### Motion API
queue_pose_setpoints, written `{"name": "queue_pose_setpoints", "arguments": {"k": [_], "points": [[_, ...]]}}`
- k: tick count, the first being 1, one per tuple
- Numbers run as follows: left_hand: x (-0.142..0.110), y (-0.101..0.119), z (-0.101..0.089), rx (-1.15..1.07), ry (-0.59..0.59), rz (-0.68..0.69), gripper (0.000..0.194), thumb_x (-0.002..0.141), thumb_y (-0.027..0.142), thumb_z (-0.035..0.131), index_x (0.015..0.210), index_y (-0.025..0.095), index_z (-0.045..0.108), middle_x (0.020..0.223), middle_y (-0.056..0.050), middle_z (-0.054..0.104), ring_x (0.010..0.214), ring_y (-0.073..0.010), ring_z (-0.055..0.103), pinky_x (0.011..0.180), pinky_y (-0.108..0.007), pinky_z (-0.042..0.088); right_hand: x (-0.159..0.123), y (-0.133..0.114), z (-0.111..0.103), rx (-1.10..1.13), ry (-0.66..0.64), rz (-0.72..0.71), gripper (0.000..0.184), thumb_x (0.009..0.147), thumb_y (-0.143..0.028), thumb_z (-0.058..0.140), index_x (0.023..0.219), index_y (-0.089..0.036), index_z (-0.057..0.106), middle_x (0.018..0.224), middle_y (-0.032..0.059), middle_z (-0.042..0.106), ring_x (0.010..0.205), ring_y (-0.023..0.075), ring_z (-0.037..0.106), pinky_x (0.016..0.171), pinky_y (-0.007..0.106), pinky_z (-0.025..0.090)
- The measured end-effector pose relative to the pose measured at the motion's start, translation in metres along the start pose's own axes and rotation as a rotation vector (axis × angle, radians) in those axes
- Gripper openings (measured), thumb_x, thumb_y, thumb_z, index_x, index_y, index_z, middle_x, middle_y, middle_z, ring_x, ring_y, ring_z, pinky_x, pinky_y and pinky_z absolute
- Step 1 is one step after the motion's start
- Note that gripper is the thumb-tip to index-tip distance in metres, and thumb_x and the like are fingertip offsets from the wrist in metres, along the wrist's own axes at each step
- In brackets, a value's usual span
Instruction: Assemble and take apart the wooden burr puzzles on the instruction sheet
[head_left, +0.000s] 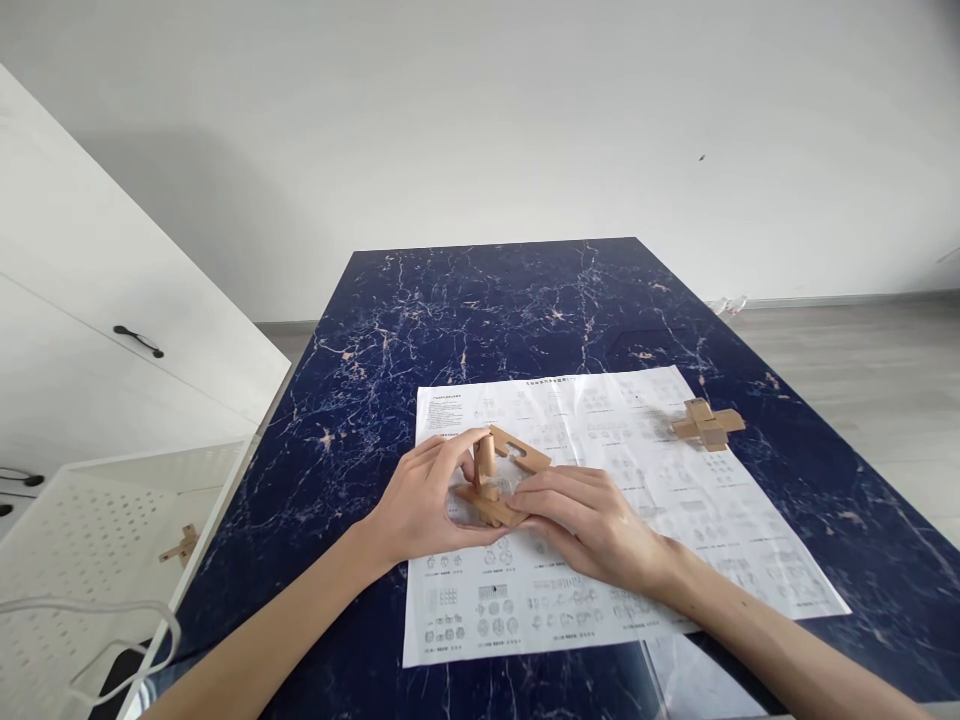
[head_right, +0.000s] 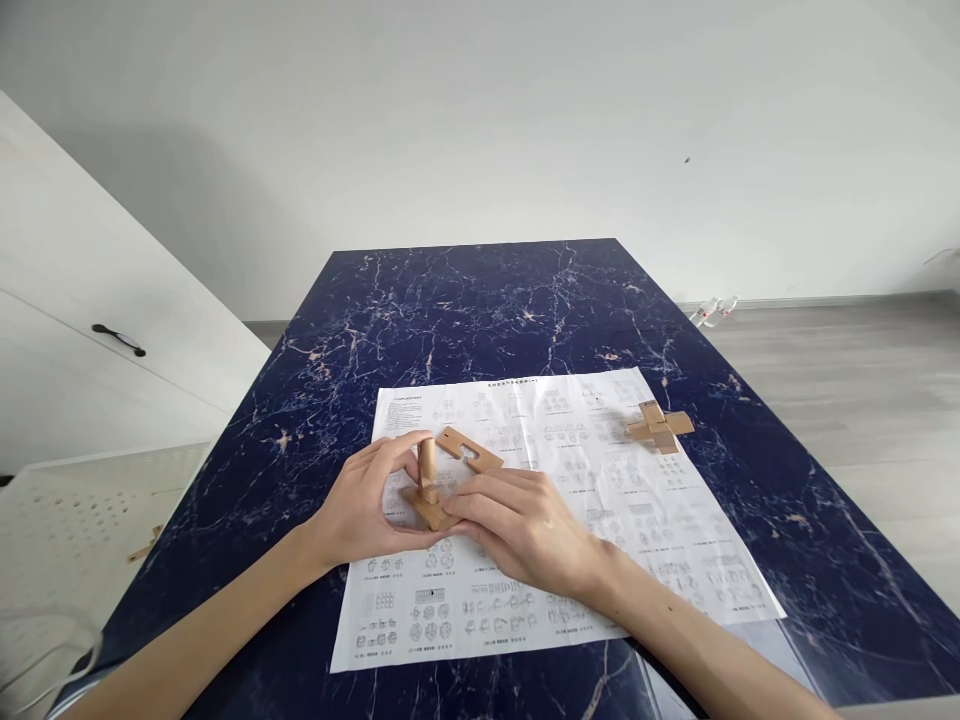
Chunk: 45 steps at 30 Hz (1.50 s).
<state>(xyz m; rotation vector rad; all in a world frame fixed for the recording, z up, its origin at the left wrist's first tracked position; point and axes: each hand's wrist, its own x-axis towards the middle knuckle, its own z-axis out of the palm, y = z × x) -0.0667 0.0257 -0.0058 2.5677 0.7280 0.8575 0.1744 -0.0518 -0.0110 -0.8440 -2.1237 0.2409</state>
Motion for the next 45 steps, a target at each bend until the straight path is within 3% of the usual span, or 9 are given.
{"name": "queue_pose_setpoints", "arguments": {"k": [11,45], "points": [[0.0008,0.0022,-0.0010,0.009,0.002,0.031,0.096,0.080,0.059,0.088,0.155,0.025,0.037,0.091,0.000,0.075,0.084,-0.0231,0.076,0.090,-0.041,0.061,-0.0007,0.0007,-0.0008,0.017,0.014,-0.015,0.014,0.108,-0.016,0.061,0.119,-0.016,0.069,0.106,0.0087,0.081,0.092,0.0226,0.079,0.077,0.037,0.067],[-0.0009,0.0002,-0.0004,-0.025,-0.046,0.031,0.104,0.083,0.062,0.085,0.162,0.026,0.029,0.092,-0.001,0.075,0.088,-0.0260,0.075,0.092,-0.045,0.059,-0.0033,-0.0002,0.0006,-0.003,0.014,0.018,0.017,0.108,-0.018,0.060,0.121,-0.025,0.068,0.104,0.0042,0.082,0.087,0.0225,0.081,0.073,0.036,0.068]]}}
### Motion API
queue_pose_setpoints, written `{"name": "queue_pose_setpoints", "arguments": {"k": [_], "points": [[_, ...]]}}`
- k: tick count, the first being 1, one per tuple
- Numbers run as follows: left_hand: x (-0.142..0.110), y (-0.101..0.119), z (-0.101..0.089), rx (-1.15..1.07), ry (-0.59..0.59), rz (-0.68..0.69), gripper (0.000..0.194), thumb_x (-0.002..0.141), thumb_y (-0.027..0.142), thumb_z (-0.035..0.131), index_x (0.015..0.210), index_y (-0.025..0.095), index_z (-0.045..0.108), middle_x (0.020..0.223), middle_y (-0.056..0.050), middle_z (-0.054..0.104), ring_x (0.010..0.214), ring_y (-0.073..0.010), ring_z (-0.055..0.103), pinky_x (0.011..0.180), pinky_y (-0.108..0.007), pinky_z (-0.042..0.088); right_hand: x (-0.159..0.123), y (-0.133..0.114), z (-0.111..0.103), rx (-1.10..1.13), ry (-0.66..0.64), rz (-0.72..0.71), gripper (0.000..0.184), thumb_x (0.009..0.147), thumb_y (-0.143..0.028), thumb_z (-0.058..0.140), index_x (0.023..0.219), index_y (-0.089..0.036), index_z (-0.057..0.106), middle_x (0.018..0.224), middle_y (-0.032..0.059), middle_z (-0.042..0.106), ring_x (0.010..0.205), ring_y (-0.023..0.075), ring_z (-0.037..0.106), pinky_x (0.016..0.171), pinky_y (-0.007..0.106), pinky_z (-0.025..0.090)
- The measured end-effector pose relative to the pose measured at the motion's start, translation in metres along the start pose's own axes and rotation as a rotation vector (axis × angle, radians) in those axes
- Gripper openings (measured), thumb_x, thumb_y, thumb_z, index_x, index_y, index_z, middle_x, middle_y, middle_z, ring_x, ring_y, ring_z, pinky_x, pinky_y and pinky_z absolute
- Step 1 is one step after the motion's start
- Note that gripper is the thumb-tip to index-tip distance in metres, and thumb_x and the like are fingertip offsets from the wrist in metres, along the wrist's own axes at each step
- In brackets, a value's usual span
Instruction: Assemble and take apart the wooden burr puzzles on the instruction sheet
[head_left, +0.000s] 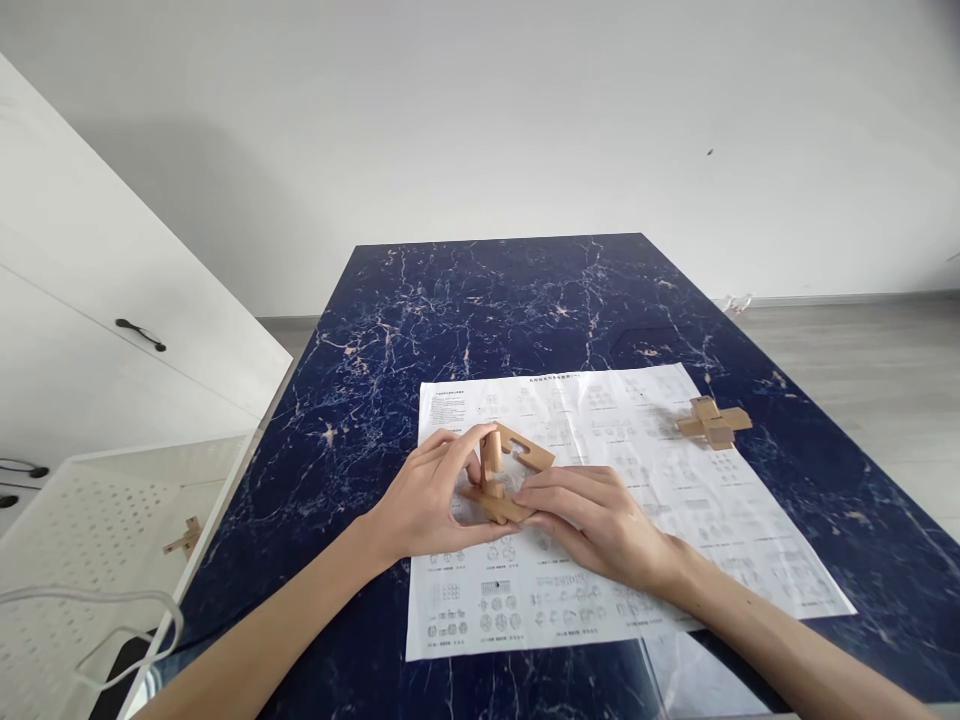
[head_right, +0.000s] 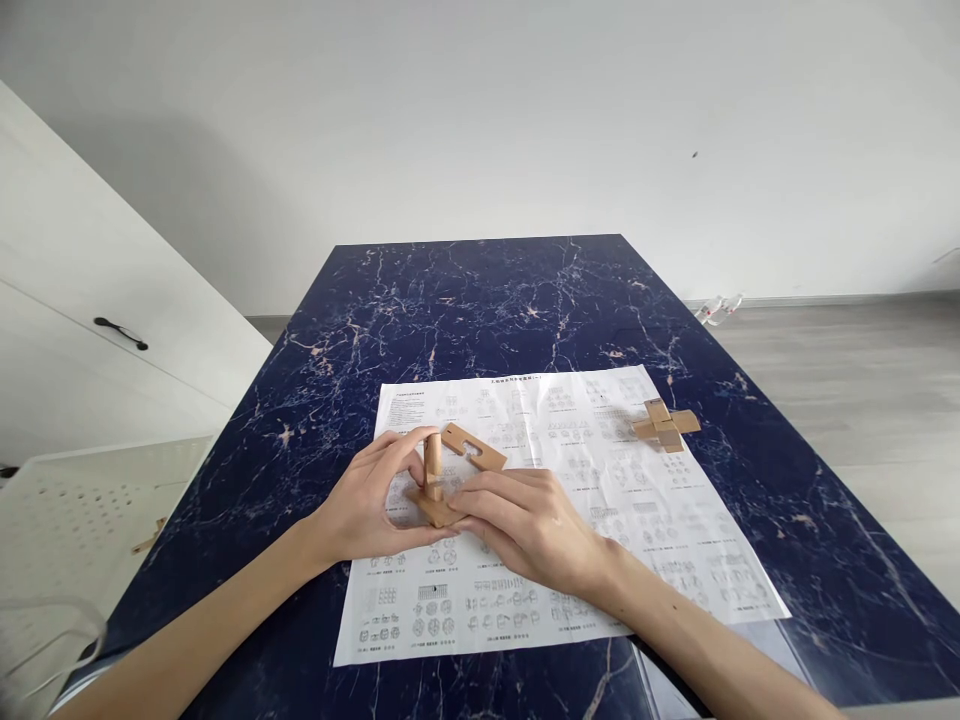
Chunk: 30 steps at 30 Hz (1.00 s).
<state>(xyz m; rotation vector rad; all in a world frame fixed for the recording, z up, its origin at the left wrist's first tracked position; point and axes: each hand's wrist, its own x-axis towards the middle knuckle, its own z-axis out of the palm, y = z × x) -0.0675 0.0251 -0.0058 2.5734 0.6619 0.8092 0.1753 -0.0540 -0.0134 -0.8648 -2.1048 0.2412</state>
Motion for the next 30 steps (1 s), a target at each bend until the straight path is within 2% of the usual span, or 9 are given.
{"name": "queue_pose_setpoints", "arguments": {"k": [10,17,22,30], "points": [[0.0007,-0.0046,-0.0022,0.011,0.023,0.031,0.101,0.083,0.053,0.086,0.162,0.024,0.030,0.089,0.000,0.075,0.084,-0.0247,0.074,0.090,-0.042,0.058,0.0053,-0.0053,-0.0020,-0.008,0.000,-0.058,0.011,0.110,-0.019,0.059,0.113,-0.019,0.070,0.101,0.0073,0.082,0.083,0.0197,0.079,0.070,0.032,0.066],[0.0003,-0.0084,-0.0073,-0.059,-0.081,-0.021,0.106,0.077,0.046,0.092,0.162,0.028,0.031,0.098,-0.001,0.074,0.096,-0.0257,0.072,0.094,-0.041,0.057,0.0052,-0.0068,-0.0018,0.030,-0.012,-0.038,0.013,0.111,-0.020,0.057,0.112,-0.018,0.069,0.100,0.0074,0.082,0.084,0.0200,0.078,0.070,0.032,0.064],[0.0005,-0.0094,-0.0085,-0.098,-0.122,-0.056,0.102,0.083,0.049,0.088,0.163,0.029,0.028,0.106,-0.003,0.075,0.102,-0.0265,0.074,0.101,-0.044,0.056,0.0025,-0.0051,-0.0015,0.022,0.004,-0.002,0.014,0.111,-0.021,0.056,0.116,-0.018,0.068,0.101,0.0077,0.082,0.090,0.0214,0.080,0.074,0.032,0.065],[-0.0004,-0.0080,-0.0047,-0.142,-0.126,-0.073,0.101,0.086,0.054,0.085,0.164,0.029,0.025,0.095,0.001,0.073,0.089,-0.0231,0.075,0.095,-0.042,0.058,0.0009,-0.0033,-0.0010,0.040,-0.005,-0.002,0.013,0.111,-0.020,0.056,0.116,-0.017,0.067,0.102,0.0083,0.081,0.089,0.0214,0.080,0.072,0.032,0.064]]}}
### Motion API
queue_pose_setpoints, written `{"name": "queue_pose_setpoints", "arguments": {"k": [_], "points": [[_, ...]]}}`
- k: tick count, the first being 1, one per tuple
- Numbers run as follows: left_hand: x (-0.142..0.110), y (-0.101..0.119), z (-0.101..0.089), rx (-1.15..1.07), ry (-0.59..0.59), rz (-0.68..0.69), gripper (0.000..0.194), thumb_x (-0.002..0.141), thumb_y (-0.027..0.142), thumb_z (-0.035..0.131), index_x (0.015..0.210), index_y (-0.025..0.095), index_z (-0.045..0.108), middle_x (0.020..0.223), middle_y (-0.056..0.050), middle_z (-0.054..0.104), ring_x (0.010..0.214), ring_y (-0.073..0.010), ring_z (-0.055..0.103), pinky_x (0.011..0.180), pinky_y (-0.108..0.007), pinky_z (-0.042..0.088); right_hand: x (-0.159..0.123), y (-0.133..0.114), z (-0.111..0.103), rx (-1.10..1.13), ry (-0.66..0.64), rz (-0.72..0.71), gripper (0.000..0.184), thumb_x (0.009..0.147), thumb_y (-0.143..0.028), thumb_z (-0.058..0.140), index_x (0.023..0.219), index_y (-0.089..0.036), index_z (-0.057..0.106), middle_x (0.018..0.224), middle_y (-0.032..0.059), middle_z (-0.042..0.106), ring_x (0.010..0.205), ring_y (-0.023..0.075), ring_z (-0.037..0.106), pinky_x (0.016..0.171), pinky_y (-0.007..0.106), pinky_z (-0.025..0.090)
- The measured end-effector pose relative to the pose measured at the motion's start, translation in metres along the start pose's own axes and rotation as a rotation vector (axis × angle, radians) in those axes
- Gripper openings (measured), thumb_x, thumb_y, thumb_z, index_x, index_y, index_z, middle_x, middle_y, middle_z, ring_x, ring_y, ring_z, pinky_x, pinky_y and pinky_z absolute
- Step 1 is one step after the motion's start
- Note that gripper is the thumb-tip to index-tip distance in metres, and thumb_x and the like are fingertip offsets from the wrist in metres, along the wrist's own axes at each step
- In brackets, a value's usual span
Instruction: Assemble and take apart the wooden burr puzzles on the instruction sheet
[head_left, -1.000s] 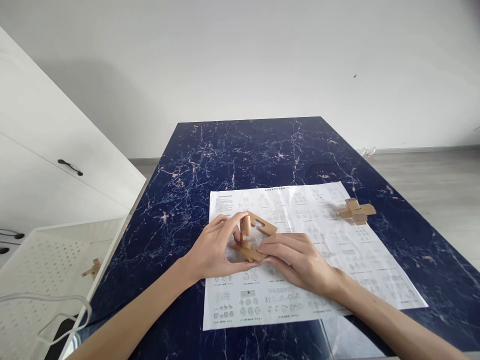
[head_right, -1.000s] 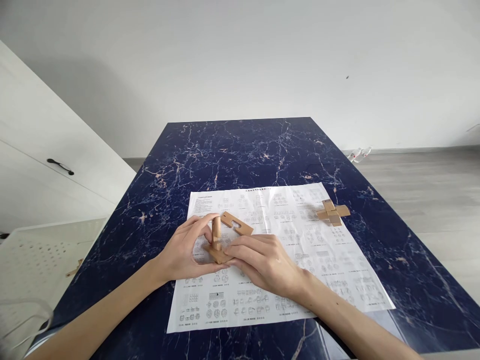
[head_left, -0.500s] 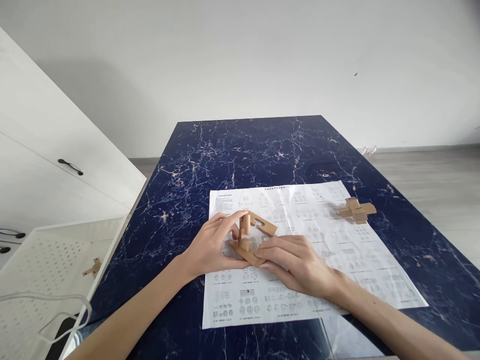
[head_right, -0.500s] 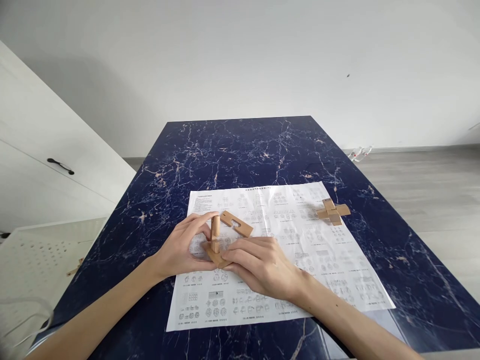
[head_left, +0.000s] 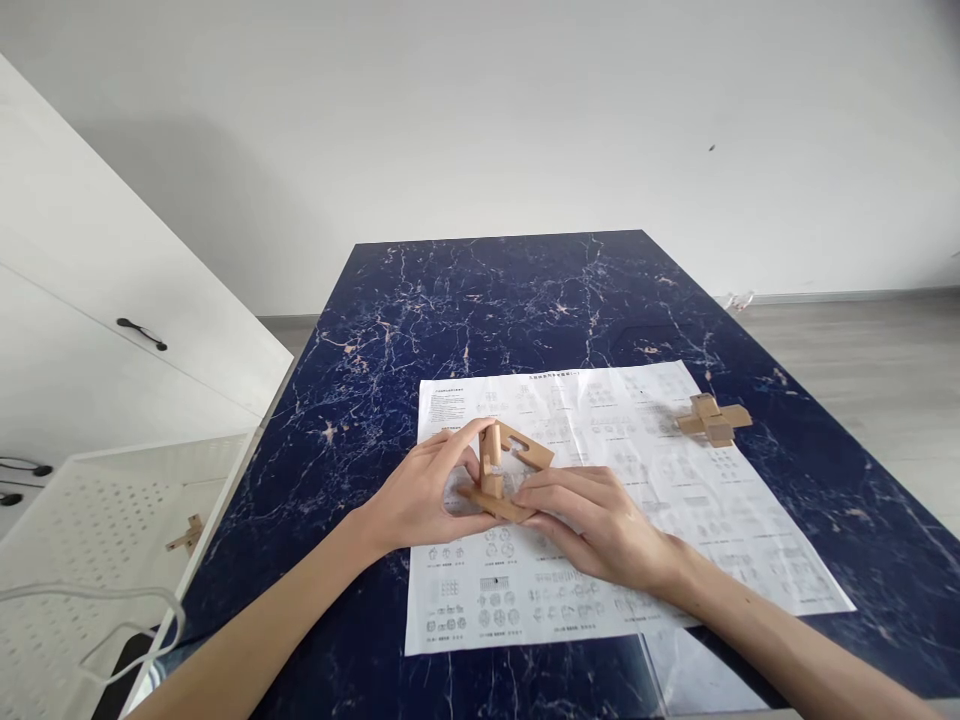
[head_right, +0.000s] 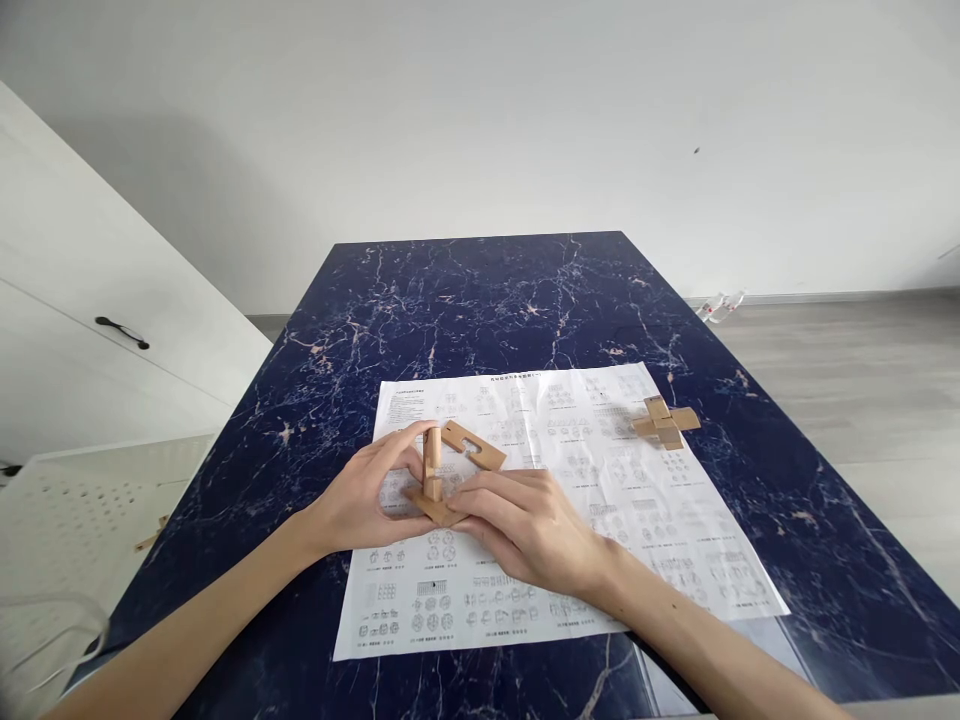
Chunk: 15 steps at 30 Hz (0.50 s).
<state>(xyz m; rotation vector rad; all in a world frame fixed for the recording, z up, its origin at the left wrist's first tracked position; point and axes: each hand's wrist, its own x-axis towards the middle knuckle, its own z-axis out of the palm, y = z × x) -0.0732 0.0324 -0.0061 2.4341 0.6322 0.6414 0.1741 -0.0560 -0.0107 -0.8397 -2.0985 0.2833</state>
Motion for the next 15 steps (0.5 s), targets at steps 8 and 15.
{"name": "queue_pose_setpoints", "arguments": {"k": [8,15], "points": [[-0.0030,0.0010,0.0002,-0.036,-0.033,-0.032,0.104,0.087,0.051,0.084,0.166,0.030,0.019,0.097,0.000,0.072,0.098,-0.0259,0.074,0.097,-0.044,0.058,-0.0001,-0.0007,-0.0004,0.005,0.012,0.008,0.013,0.111,-0.020,0.056,0.116,-0.018,0.067,0.100,0.0078,0.082,0.088,0.0221,0.080,0.071,0.032,0.065],[-0.0023,0.0000,0.0018,-0.022,-0.018,-0.006,0.104,0.089,0.049,0.083,0.167,0.029,0.017,0.094,0.000,0.070,0.096,-0.0267,0.073,0.093,-0.043,0.059,0.0000,-0.0020,0.0004,-0.013,0.038,0.004,0.012,0.110,-0.021,0.057,0.116,-0.017,0.068,0.101,0.0081,0.082,0.090,0.0221,0.082,0.073,0.032,0.066]]}}
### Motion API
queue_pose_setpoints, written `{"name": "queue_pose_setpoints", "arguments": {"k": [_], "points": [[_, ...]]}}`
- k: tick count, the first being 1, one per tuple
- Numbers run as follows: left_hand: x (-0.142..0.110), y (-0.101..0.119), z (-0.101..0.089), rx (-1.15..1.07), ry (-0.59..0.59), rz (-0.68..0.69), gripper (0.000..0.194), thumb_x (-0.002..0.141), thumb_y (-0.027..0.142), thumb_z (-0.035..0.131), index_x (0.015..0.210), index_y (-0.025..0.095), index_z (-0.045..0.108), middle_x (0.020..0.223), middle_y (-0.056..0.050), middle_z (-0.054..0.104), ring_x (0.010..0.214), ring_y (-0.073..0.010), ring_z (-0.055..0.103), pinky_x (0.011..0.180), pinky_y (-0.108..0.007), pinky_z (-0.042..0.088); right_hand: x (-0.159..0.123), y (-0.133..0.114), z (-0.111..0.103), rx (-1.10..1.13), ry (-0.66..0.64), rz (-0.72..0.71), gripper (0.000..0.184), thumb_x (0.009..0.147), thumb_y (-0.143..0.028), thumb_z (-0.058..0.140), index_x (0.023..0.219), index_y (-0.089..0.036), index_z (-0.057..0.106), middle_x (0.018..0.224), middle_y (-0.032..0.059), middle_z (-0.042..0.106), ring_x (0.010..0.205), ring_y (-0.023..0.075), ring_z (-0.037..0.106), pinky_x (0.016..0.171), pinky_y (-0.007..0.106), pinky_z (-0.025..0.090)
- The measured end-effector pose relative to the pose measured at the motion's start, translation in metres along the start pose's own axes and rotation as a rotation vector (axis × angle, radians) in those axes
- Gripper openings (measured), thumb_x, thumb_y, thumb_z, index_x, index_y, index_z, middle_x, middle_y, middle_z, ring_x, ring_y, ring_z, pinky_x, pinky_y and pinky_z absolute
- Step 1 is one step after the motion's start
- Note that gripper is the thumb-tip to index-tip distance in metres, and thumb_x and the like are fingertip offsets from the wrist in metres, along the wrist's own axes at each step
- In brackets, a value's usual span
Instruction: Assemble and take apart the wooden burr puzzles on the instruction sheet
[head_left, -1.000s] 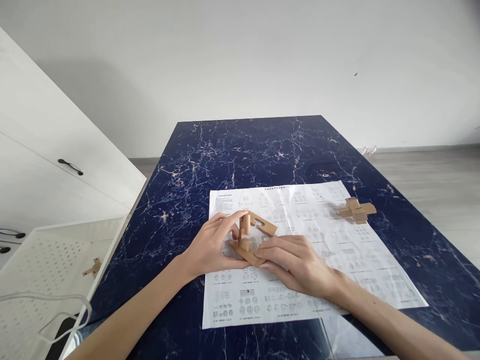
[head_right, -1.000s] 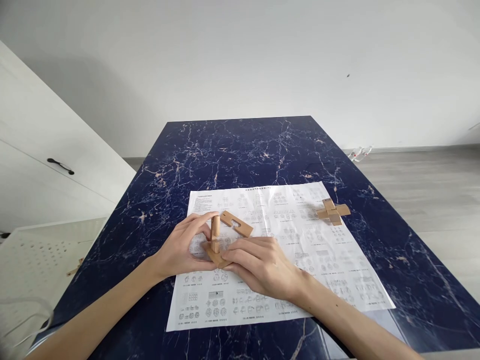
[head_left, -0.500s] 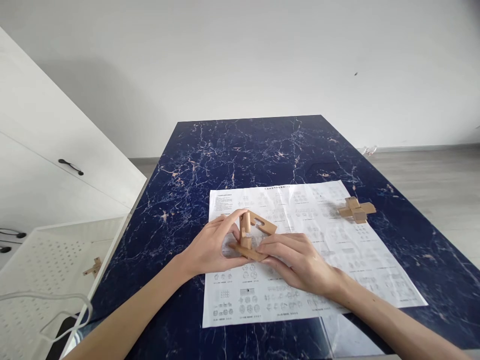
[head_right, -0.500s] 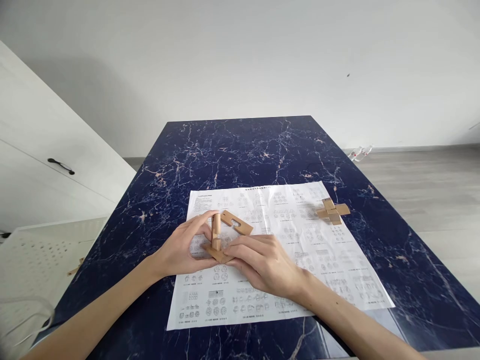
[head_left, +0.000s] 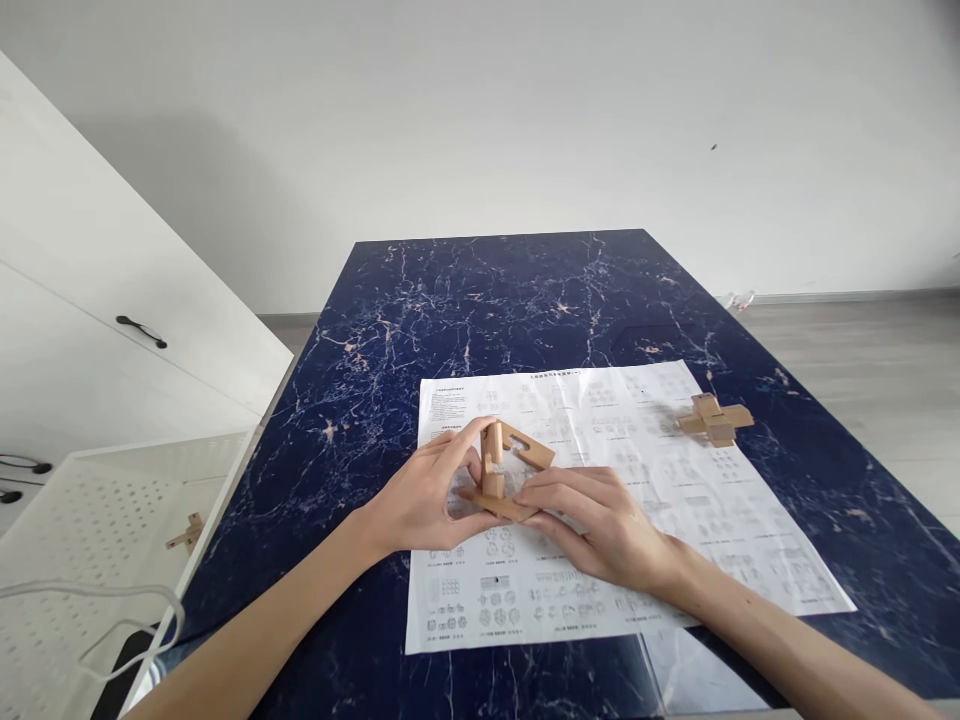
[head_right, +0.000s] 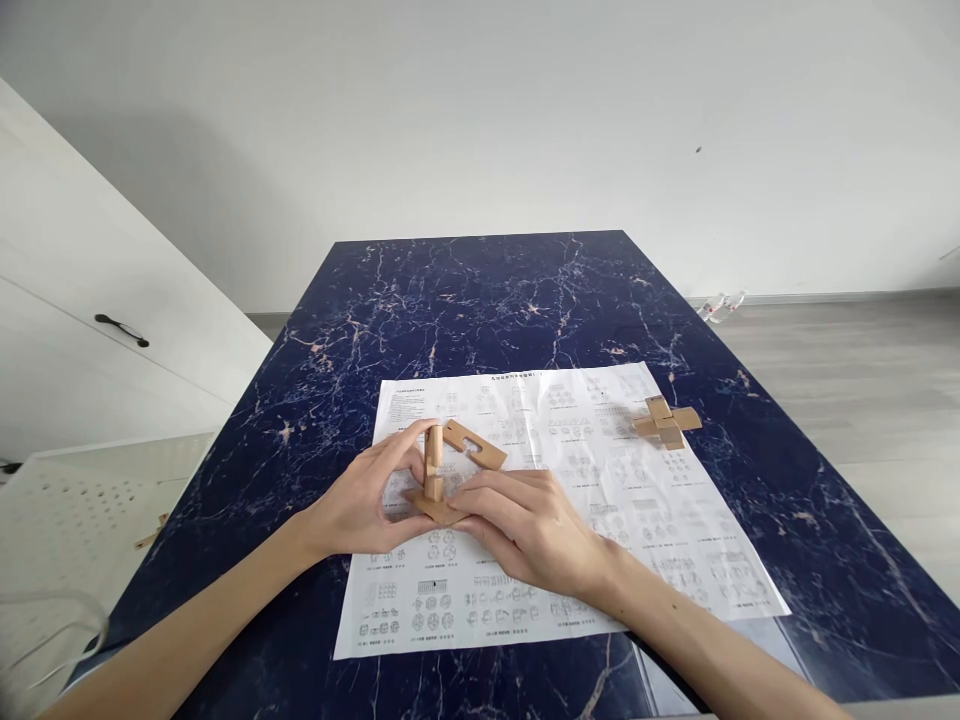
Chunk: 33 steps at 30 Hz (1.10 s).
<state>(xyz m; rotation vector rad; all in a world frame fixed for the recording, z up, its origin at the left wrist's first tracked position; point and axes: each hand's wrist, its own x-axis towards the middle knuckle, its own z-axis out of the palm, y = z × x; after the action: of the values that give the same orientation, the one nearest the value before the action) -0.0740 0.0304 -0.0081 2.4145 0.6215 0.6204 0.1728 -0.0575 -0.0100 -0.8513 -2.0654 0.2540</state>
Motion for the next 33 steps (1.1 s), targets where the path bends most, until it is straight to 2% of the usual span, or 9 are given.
{"name": "queue_pose_setpoints", "arguments": {"k": [4,9,11,17,27,33], "points": [[0.0019,0.0021,-0.0003,0.017,0.022,0.031,0.103,0.089,0.051,0.082,0.167,0.027,0.018,0.092,0.000,0.070,0.092,-0.0263,0.073,0.093,-0.045,0.059,0.0006,-0.0015,0.0010,-0.014,0.019,-0.002,0.012,0.110,-0.021,0.058,0.117,-0.017,0.067,0.100,0.0084,0.082,0.087,0.0217,0.082,0.070,0.032,0.066],[0.0052,0.0070,-0.0033,-0.014,0.037,0.074,0.094,0.094,0.038,0.075,0.167,0.027,0.016,0.086,0.004,0.072,0.082,-0.0219,0.074,0.100,-0.046,0.057,0.0037,-0.0050,0.0008,-0.028,0.013,-0.051,0.011,0.110,-0.018,0.058,0.113,-0.015,0.068,0.096,0.0094,0.082,0.083,0.0214,0.080,0.070,0.032,0.066],[0.0057,0.0073,-0.0038,-0.017,0.037,0.075,0.095,0.093,0.038,0.076,0.166,0.027,0.017,0.087,0.003,0.073,0.083,-0.0225,0.075,0.101,-0.047,0.057,0.0045,-0.0056,0.0007,-0.029,0.012,-0.069,0.011,0.110,-0.017,0.058,0.112,-0.015,0.068,0.096,0.0095,0.082,0.083,0.0208,0.080,0.070,0.032,0.065],[0.0033,0.0028,-0.0013,0.010,0.030,0.068,0.097,0.093,0.038,0.074,0.167,0.026,0.013,0.088,0.001,0.071,0.090,-0.0254,0.073,0.093,-0.045,0.060,0.0030,-0.0047,0.0017,-0.006,0.007,-0.070,0.012,0.110,-0.017,0.057,0.111,-0.015,0.068,0.097,0.0093,0.082,0.085,0.0203,0.080,0.073,0.031,0.065],[0.0001,0.0008,0.0001,-0.005,-0.024,0.064,0.098,0.095,0.036,0.070,0.169,0.025,0.007,0.086,0.001,0.065,0.077,-0.0211,0.067,0.074,-0.034,0.058,0.0034,-0.0056,0.0008,0.047,-0.010,-0.036,0.014,0.111,-0.019,0.054,0.118,-0.017,0.065,0.097,0.0087,0.081,0.086,0.0209,0.081,0.071,0.030,0.065],[0.0016,0.0048,0.0000,-0.075,-0.017,0.033,0.100,0.093,0.034,0.072,0.169,0.027,0.007,0.087,0.001,0.068,0.074,-0.0197,0.068,0.071,-0.032,0.058,0.0055,-0.0090,0.0012,-0.045,0.039,-0.042,0.013,0.111,-0.019,0.055,0.116,-0.017,0.067,0.094,0.0092,0.082,0.078,0.0214,0.080,0.066,0.031,0.065]]}}
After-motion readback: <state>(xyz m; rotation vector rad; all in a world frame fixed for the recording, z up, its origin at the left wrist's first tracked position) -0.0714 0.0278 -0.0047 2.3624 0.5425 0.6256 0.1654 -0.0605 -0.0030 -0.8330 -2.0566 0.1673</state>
